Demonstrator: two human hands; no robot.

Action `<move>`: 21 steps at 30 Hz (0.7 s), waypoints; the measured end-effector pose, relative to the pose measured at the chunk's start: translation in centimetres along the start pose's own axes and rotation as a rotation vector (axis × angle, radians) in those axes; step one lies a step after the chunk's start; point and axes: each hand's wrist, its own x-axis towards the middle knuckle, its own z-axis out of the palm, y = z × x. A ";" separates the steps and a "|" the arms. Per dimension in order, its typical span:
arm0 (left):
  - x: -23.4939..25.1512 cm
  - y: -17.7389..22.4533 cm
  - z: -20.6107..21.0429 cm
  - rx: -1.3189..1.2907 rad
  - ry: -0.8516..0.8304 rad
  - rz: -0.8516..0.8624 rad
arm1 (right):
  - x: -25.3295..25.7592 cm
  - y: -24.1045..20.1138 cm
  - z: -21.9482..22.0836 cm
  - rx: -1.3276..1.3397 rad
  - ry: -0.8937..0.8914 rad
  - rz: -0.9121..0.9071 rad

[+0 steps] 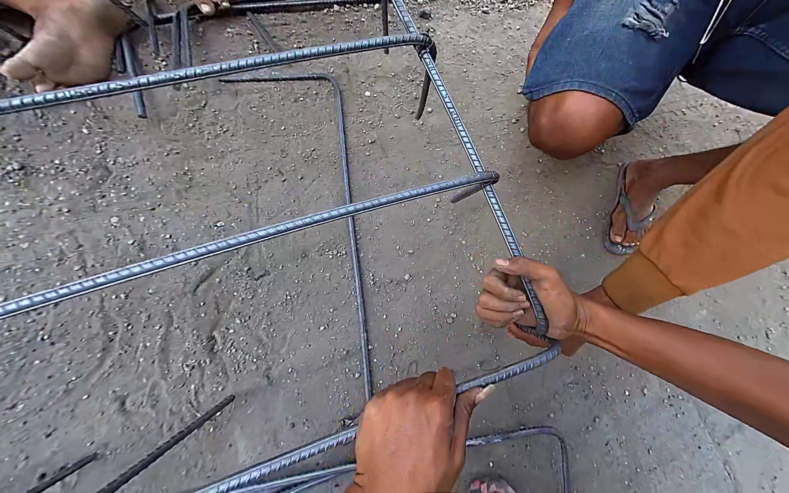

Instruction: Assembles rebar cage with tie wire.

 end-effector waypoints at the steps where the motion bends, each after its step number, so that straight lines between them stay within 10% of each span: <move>1: 0.3 -0.3 0.3 0.006 0.015 0.004 | 0.3 -0.3 -0.2 -0.002 -0.002 0.001; 10: 0.1 -0.2 0.4 0.024 -0.014 0.010 | -0.2 0.1 -0.4 -0.325 0.214 -0.066; 21: 3.1 0.9 -3.8 -0.136 -0.674 -0.070 | -4.0 -0.7 4.9 -1.075 0.754 0.221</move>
